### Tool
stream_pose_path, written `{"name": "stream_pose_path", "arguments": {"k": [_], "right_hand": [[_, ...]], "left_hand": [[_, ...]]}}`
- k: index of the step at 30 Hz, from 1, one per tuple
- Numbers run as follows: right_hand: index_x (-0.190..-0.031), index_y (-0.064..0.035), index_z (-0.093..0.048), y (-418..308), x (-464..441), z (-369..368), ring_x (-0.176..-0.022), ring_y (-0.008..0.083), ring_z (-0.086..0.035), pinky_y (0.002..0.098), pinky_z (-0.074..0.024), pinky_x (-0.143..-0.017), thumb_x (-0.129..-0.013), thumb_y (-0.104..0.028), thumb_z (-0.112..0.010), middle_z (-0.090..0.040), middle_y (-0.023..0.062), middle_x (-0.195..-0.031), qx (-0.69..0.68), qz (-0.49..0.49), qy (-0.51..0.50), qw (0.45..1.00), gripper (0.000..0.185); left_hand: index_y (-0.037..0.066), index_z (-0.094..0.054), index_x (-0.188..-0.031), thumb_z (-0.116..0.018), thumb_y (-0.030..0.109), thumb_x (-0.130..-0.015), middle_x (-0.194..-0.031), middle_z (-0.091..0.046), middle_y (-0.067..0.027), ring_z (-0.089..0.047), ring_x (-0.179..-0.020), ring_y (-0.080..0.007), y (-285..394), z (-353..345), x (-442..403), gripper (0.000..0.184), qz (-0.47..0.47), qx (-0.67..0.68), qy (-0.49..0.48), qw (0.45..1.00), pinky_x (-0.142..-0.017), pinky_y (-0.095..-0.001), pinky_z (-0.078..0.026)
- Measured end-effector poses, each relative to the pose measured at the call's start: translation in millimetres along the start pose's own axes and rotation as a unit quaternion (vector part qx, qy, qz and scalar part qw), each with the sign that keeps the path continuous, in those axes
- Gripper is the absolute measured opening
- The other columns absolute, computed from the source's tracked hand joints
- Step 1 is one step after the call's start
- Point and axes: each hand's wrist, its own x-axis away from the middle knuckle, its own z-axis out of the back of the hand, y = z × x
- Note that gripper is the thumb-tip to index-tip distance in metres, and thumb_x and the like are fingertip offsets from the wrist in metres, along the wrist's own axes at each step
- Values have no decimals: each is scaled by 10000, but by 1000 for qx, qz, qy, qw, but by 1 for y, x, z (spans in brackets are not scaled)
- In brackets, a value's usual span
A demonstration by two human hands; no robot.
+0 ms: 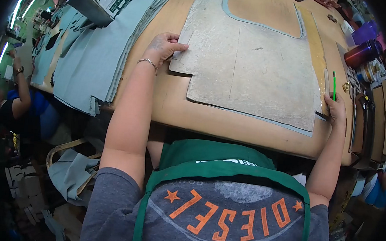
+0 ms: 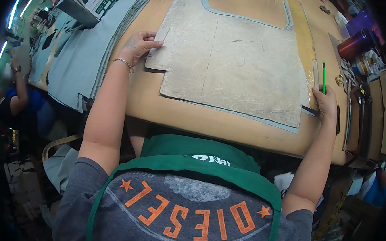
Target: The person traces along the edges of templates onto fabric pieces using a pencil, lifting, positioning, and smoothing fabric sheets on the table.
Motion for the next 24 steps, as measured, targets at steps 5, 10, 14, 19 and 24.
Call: {"name": "stream_pose_path", "arguments": {"k": [5,10,14,19,24], "right_hand": [[-824,-52,-515,0,2,2,-560,52,-447,194,-365,-505,-772,-121,-616,-509,-16,-680,15,2,-5,1000,133],[-825,-44,-513,1,3,2,-563,52,-442,194,-361,-506,-770,-121,-617,-497,-21,-672,32,23,0,999,141],[-810,-36,-511,-7,10,-1,-565,58,-439,197,-366,-514,-761,-126,-627,-492,-16,-667,97,32,13,995,155],[-816,-26,-514,-3,11,-1,-568,61,-441,211,-372,-515,-748,-146,-639,-491,-9,-659,126,47,21,991,185],[-792,-3,-526,-3,11,-1,-601,99,-471,249,-391,-545,-715,-165,-655,-509,15,-666,210,106,43,971,220]], "left_hand": [[-7,-484,-1084,-733,81,-623,-863,-560,-61,-559,-745,-146,3,-1,1,531,-16,-58,-3,998,-655,-241,-464],[-22,-485,-1067,-729,121,-623,-901,-576,-105,-580,-773,-183,-1,-5,-3,526,-69,-138,-13,988,-693,-274,-479],[-25,-473,-1104,-736,182,-618,-939,-573,-131,-570,-820,-217,-1,-5,-2,590,-116,-241,-11,964,-752,-294,-459],[-21,-509,-1058,-746,226,-600,-943,-574,-164,-559,-868,-264,-5,-6,-2,572,-171,-285,39,942,-783,-322,-442],[-13,-513,-1063,-741,240,-606,-993,-558,-168,-544,-909,-258,2,-1,9,569,-182,-357,32,915,-796,-324,-436]]}}
